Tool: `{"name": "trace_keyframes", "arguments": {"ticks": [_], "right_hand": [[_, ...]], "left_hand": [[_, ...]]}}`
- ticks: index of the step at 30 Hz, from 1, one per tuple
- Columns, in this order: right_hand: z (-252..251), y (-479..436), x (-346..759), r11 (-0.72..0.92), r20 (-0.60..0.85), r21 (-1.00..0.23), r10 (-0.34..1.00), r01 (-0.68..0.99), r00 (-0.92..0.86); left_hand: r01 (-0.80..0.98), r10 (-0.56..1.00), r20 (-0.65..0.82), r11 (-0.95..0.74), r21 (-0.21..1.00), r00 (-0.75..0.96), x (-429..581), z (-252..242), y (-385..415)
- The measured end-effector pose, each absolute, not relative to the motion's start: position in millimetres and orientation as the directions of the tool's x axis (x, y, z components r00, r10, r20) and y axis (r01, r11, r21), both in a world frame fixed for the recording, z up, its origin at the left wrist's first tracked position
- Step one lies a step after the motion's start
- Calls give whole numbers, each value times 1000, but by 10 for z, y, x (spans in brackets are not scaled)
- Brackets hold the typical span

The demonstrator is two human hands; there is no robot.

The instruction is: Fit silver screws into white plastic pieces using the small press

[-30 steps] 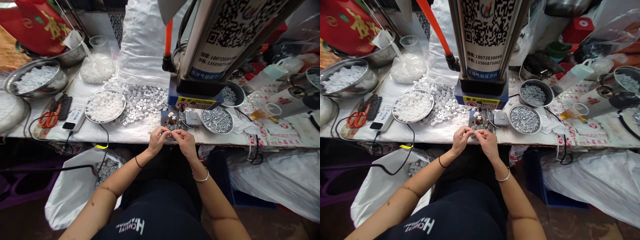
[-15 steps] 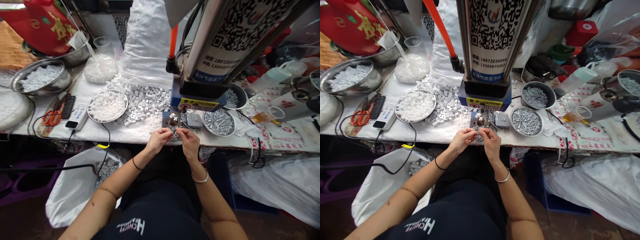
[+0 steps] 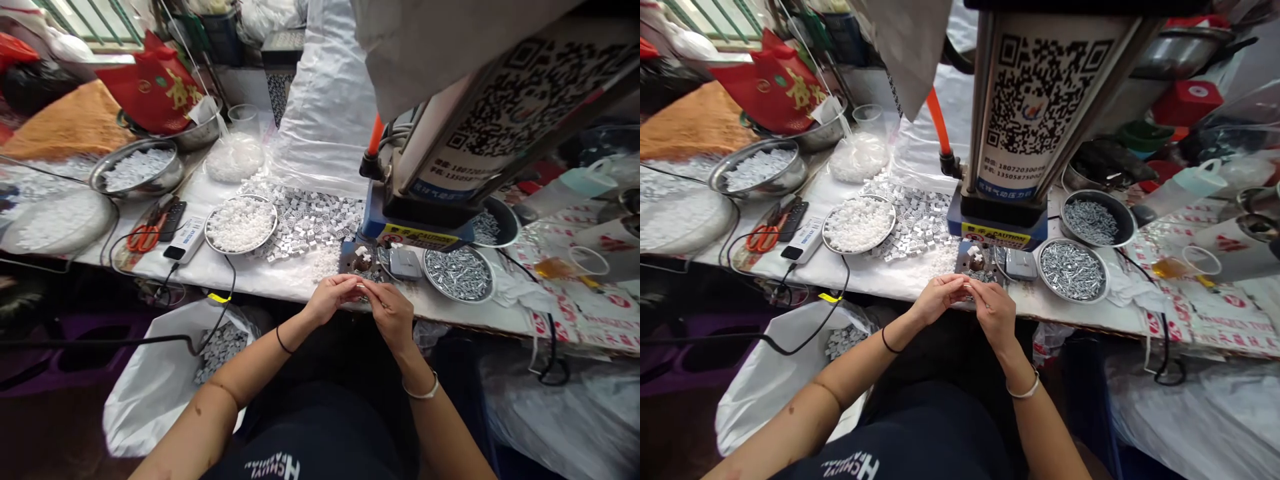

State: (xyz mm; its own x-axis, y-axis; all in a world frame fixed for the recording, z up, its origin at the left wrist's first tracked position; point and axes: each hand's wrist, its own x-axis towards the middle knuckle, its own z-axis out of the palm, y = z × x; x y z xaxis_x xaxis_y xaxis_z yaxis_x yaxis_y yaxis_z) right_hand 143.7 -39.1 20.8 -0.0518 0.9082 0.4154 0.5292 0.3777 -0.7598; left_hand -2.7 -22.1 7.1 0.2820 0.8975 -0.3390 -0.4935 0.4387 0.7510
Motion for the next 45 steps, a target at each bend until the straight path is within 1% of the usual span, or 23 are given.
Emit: {"name": "trace_keyframes", "arguments": {"ticks": [2, 3, 4, 5, 6, 8, 10, 12, 14, 15, 17, 20, 23, 25, 27, 28, 29, 30, 32, 34, 36, 42, 45], "right_hand": [[203, -404, 1433, 315, 370, -806, 929, 501, 11], [197, -415, 1427, 270, 327, -841, 944, 468, 44], [188, -428, 1421, 220, 277, -876, 958, 430, 72], [175, -442, 1416, 171, 224, -904, 970, 392, 95], [160, -456, 1413, 126, 177, -926, 978, 356, 114], [121, -482, 1417, 54, 99, -955, 985, 291, 143], [80, -506, 1436, -2, 35, -976, 986, 218, 163], [48, -527, 1462, -44, -17, -989, 983, 144, 181], [32, -547, 1487, -65, -45, -993, 980, 98, 196], [31, -555, 1497, -67, -48, -993, 979, 92, 198], [44, -565, 1511, -62, -42, -993, 981, 103, 189], [88, -564, 1511, -61, -40, -991, 984, 115, 176], [142, -537, 1491, -47, -27, -991, 989, 129, 149], [174, -501, 1470, -12, 8, -987, 992, 158, 122], [202, -449, 1442, 33, 55, -983, 991, 179, 123], [215, -417, 1425, 58, 82, -981, 988, 186, 128], [229, -382, 1405, 86, 113, -977, 985, 197, 132], [244, -345, 1382, 115, 145, -970, 981, 214, 131], [279, -273, 1335, 174, 211, -947, 971, 270, 114], [317, -218, 1292, 223, 266, -915, 960, 337, 87], [352, -187, 1266, 273, 312, -874, 949, 402, 35], [360, -191, 1300, 456, 471, -675, 871, 581, -137], [319, -205, 1351, 544, 540, -569, 813, 617, -220]], "left_hand": [[-252, 962, -206, 247, 936, 181, -146, 17, -34], [-78, 991, -107, 113, 991, 74, -216, -17, 92], [136, 1000, 18, -15, 991, -22, -287, -55, 230], [356, 991, 119, -90, 930, -59, -352, -95, 370], [541, 985, 165, -111, 834, -53, -407, -135, 503], [778, 987, 161, -103, 620, 2, -472, -205, 715], [888, 993, 107, -90, 451, 46, -470, -249, 829], [937, 996, 66, -80, 341, 61, -425, -259, 853], [956, 997, 47, -77, 284, 66, -381, -244, 823], [956, 996, 45, -80, 282, 70, -371, -233, 800], [934, 996, 47, -93, 346, 81, -387, -217, 755], [822, 997, 54, -76, 564, 55, -485, -222, 711], [643, 997, 72, -55, 764, -1, -591, -236, 690], [457, 997, 53, -22, 889, -56, -625, -215, 665], [143, 993, -84, 95, 985, -83, -611, -155, 604], [-48, 979, -197, 195, 980, -52, -586, -110, 556], [-230, 949, -315, 309, 923, 12, -548, -59, 495], [-380, 904, -416, 421, 824, 99, -501, -4, 424], [-553, 809, -537, 567, 610, 238, -388, 102, 263], [-625, 756, -587, 613, 483, 289, -275, 187, 109], [-665, 736, -610, 616, 423, 295, -185, 242, -10], [-708, 745, -597, 592, 385, 298, -77, 278, -149], [-689, 717, -623, 623, 370, 314, -61, 270, -180]]}}
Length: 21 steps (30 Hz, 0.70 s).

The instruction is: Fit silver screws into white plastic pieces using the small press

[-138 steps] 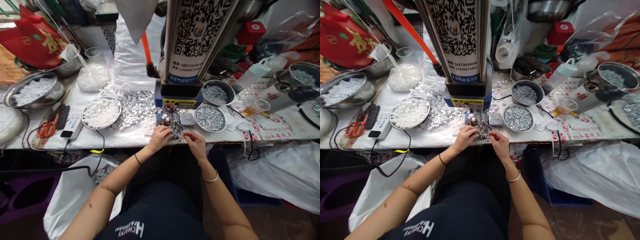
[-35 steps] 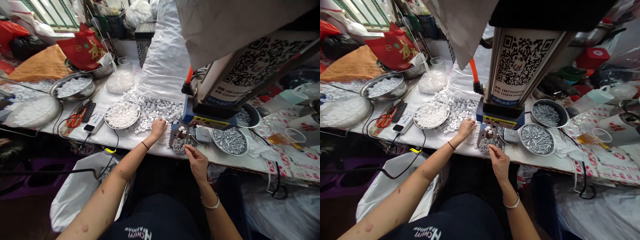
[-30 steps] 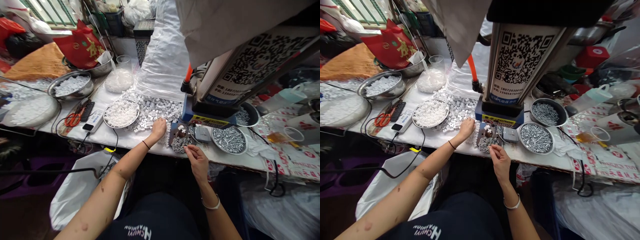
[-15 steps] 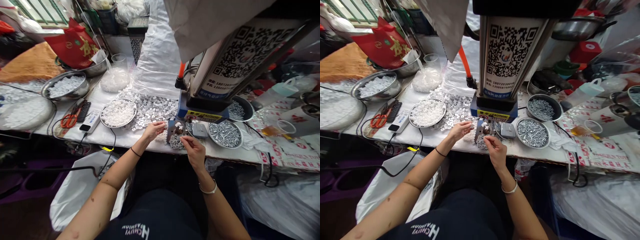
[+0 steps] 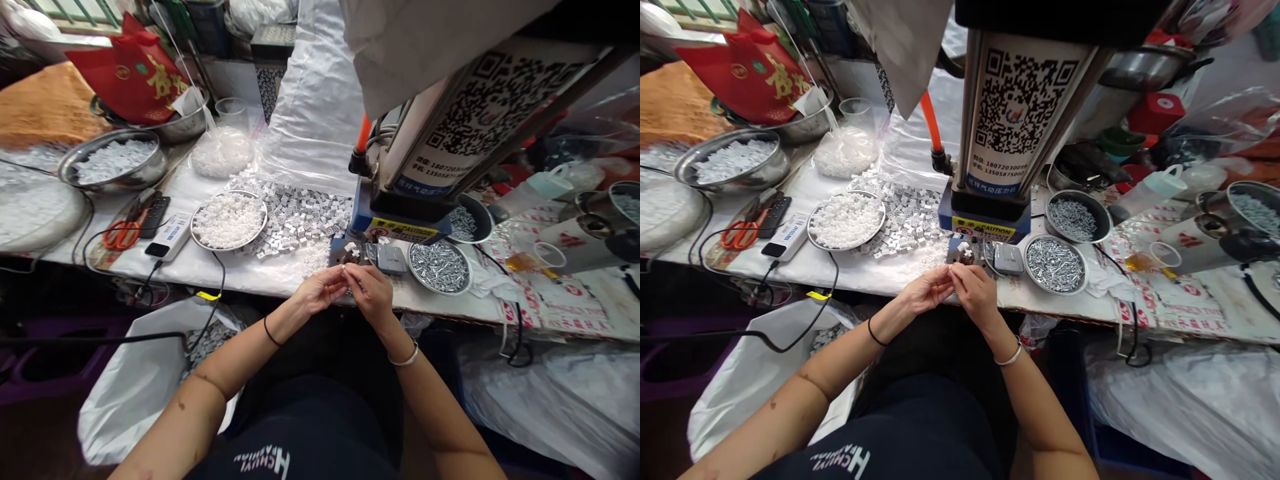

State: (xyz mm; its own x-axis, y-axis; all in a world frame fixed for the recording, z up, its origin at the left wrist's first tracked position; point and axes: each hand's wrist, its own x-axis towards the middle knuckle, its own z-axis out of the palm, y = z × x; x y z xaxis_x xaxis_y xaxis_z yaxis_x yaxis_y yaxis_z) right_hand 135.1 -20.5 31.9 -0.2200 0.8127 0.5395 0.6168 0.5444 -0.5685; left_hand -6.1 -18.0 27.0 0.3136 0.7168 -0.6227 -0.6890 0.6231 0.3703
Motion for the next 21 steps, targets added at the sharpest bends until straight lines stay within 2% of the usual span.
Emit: {"name": "trace_keyframes", "arguments": {"ticks": [4, 7, 11, 17, 21], "right_hand": [[265, -231, 1435, 652, 579, -473, 737, 593, -348], [216, -237, 1500, 712, 611, -428, 682, 557, -403], [141, -213, 1549, 746, 659, -456, 650, 486, -379], [114, -218, 1530, 688, 632, -541, 712, 483, -306], [84, -229, 1526, 699, 613, -506, 704, 506, -360]], "left_hand": [[-677, 674, -664, 656, 335, 325, -54, 251, -216], [-669, 684, -653, 654, 352, 325, -43, 234, -238], [-658, 705, -632, 646, 387, 320, -7, 226, -257], [-649, 752, -588, 611, 454, 297, 22, 215, -267], [-669, 778, -568, 576, 470, 271, 26, 218, -285]]}}
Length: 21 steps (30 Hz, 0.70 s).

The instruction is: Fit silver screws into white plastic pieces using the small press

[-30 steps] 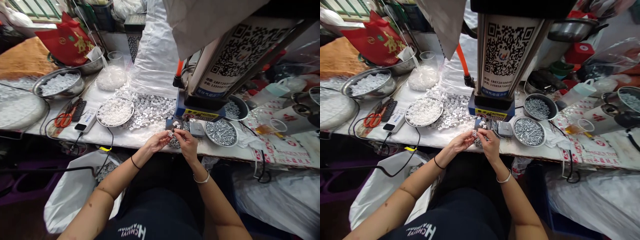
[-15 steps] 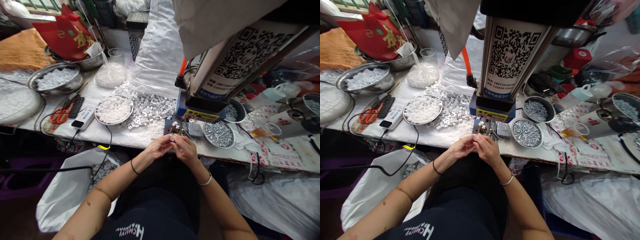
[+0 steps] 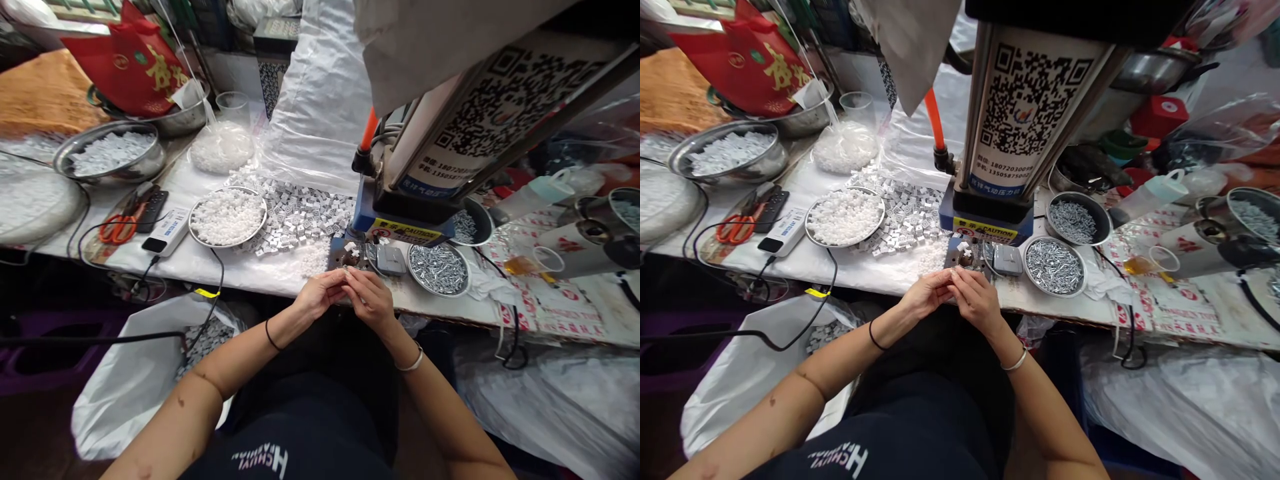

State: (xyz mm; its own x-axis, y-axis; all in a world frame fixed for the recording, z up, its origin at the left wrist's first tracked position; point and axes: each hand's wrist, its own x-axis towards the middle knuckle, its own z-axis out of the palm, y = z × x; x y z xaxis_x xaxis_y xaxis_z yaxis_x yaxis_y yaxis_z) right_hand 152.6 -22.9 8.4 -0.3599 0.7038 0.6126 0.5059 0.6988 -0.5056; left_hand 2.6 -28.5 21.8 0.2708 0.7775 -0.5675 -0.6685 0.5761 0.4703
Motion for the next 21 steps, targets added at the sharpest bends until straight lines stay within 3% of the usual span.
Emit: {"name": "trace_keyframes", "arguments": {"ticks": [4, 7, 11, 14, 18, 21], "right_hand": [[48, -253, 1532, 716, 622, -483, 686, 504, -377], [107, -224, 1543, 605, 543, -582, 787, 544, -293], [231, 4, 1588, 387, 455, -727, 890, 568, -24], [261, 214, 1616, 318, 401, -786, 915, 531, 47], [254, 328, 1613, 323, 370, -774, 929, 544, -25], [263, 328, 1615, 367, 409, -713, 910, 598, -71]], "left_hand": [[-644, 770, -578, 590, 486, 269, 27, 177, -316], [-509, 816, -535, 564, 650, 220, 7, 128, -266], [-245, 982, -186, 172, 954, -35, -24, 103, 5], [-197, 1000, 14, -14, 980, -1, -8, 63, 271], [-235, 983, -6, 50, 971, 184, 50, -56, 484], [-221, 981, -44, 86, 972, 190, 76, -126, 525]]}}
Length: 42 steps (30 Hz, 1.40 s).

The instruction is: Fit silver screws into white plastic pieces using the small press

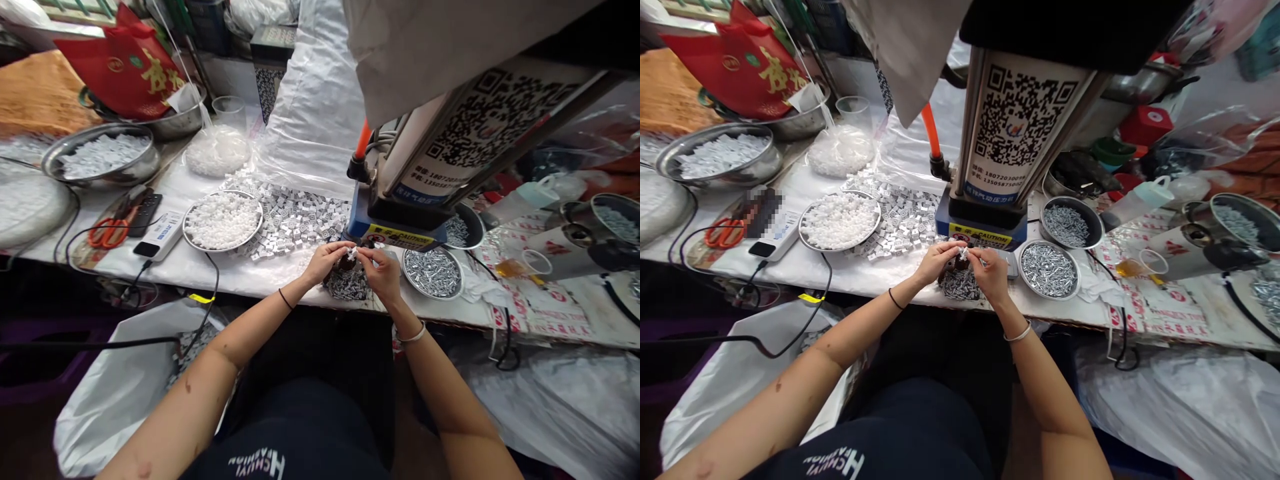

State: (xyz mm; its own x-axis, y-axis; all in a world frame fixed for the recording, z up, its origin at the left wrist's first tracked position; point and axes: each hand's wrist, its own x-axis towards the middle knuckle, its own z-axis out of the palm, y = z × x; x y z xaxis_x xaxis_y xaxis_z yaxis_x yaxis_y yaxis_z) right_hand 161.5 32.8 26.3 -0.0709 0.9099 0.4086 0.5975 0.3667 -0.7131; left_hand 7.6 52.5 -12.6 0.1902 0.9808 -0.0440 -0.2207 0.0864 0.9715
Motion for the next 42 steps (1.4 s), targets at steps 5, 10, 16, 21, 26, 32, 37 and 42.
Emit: {"name": "trace_keyframes", "arguments": {"ticks": [5, 10, 16, 21, 26, 32, 37, 42], "right_hand": [[266, 366, 1677, 490, 462, -582, 856, 649, -232], [265, 398, 1728, 620, 490, -480, 776, 621, -396], [324, 357, 1744, 620, 451, -500, 782, 604, -429], [83, 272, 2035, 412, 435, -429, 874, 804, -216], [-387, 60, 2307, 344, 369, -80, 882, 936, -293], [-198, 167, 2272, 267, 151, -119, 957, 956, -249], [152, 328, 2005, 212, 246, -640, 967, 739, -64], [219, 412, 1664, 280, 328, -715, 943, 640, -45]], "left_hand": [[-230, 978, -30, 79, 970, 206, 64, -133, 532], [-206, 963, 34, 23, 978, 267, 29, -97, 522], [-52, 945, 195, -187, 981, 263, 25, -70, 573], [-59, 938, 167, -156, 986, 304, 28, -83, 624], [-67, 930, 156, -142, 988, 333, 26, -94, 653], [94, 839, 208, -292, 952, 502, -97, 164, 749], [25, 879, 93, -119, 993, 469, -88, 281, 836], [-382, 907, -93, 263, 886, 410, 94, -11, 859]]}}
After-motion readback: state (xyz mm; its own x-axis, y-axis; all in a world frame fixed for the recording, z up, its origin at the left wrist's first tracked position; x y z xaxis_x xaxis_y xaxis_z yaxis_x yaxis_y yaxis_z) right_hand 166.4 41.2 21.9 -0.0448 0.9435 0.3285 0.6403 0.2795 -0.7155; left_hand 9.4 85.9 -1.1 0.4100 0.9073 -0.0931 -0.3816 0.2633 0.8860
